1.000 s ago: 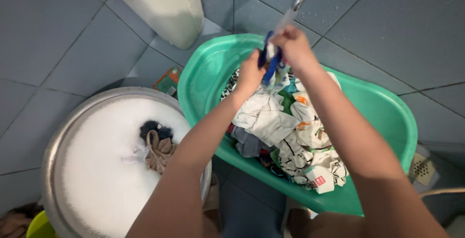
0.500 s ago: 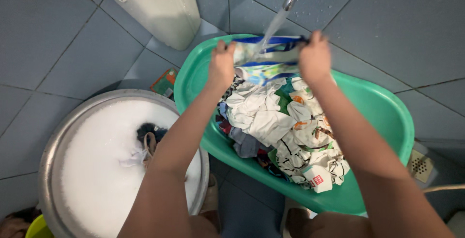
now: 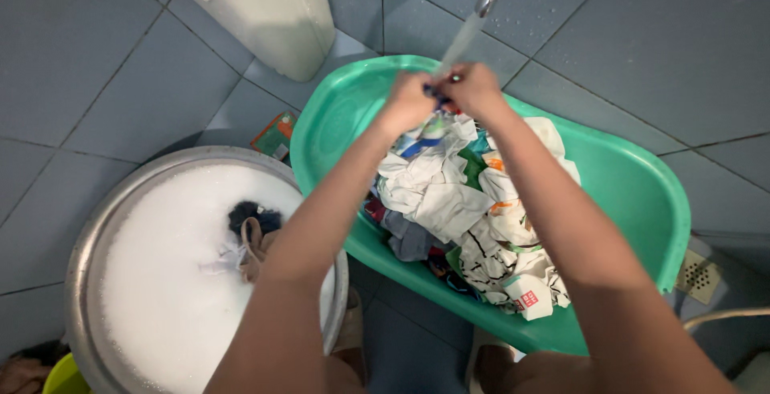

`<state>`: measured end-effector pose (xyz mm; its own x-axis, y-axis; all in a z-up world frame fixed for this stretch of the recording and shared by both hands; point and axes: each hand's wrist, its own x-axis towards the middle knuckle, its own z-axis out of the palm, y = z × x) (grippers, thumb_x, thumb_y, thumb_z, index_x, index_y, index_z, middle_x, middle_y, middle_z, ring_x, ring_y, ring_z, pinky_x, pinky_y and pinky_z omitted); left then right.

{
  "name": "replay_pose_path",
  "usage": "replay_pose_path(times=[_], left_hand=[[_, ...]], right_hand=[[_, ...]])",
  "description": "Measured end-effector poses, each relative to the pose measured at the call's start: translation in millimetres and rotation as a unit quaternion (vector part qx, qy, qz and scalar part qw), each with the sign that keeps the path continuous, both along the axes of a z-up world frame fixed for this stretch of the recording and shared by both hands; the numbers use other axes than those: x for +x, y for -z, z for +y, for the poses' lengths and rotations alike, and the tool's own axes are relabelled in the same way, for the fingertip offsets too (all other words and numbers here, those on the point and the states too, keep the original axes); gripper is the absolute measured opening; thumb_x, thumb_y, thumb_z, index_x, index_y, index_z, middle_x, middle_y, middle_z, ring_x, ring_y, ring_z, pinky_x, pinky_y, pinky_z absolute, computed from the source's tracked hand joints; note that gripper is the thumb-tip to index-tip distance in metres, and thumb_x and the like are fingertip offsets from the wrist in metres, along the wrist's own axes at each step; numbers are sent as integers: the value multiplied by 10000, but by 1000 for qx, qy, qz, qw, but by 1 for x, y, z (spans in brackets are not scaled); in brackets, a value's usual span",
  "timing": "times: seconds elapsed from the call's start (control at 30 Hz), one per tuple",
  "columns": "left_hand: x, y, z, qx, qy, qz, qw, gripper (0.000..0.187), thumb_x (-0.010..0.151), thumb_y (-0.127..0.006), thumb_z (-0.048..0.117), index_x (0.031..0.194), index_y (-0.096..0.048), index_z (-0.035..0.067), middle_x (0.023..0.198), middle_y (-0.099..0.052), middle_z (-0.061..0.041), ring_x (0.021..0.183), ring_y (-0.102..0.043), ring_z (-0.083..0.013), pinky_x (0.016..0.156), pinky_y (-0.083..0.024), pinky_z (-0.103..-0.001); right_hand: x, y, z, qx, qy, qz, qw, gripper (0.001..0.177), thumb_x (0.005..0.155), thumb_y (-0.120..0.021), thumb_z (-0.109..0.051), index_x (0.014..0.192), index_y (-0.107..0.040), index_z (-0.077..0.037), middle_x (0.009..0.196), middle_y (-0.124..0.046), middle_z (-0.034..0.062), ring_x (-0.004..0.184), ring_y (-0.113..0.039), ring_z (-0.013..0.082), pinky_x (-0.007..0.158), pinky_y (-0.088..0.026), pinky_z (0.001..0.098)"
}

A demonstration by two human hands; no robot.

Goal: The person hand-washes various pieces of clothing in a green basin under running water. They rinse each item individually, wring out excess water, and place the rinsed clothes into a metal basin filled with soapy water.

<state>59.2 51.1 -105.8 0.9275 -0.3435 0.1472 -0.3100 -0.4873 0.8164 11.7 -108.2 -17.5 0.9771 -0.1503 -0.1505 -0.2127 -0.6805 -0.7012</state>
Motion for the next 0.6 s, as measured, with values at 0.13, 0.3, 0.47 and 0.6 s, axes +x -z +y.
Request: replay_pose_path(times=[0.13, 0.3, 0.47, 0.6], left_hand=[[-10, -37, -13, -71, 4, -67, 995, 577, 540, -860, 114, 1043, -657, -82, 1038, -642, -311, 1026, -575, -496, 883, -505, -493], [-13, -46, -17, -18, -41, -73, 996, 270, 764, -725, 64, 1030, -722, 15, 1087, -680, -245, 1040, -646, -427, 927, -528, -460], [-18, -71, -27, -79, -84, -23, 993, 296, 832, -732, 123, 1106, -683, 22, 1072, -704, -211, 1053, -666, -409, 914, -528, -453], [-16, -74, -28, -135, -114, 57, 983, 370, 878, -673, 179, 1221, -654, 41, 1085, -734, -196, 1036, -718, -380, 887, -557, -424]], right_hand=[[-2, -9, 10, 111, 44, -93, 989, 369, 813, -808, -205, 1137, -718, -54, 815, -749, 116, 723, -724, 170, 648, -560, 308], [2, -16, -19, 147, 2, 17, 989, 747, 764, -782, -126, 1420, -432, -48, 1044, -728, 176, 821, -731, 214, 652, -580, 322], [-6, 13, -32, -3, -114, -30, 993, 1062, 539, -995, -112, 1415, -400, -35, 1106, -646, 222, 877, -652, 331, 736, -571, 411], [-1, 38, -9, 372, 60, 90, 922, 629, 721, -749, -42, 1314, -537, -30, 1050, -710, 97, 779, -720, 216, 655, -632, 329]])
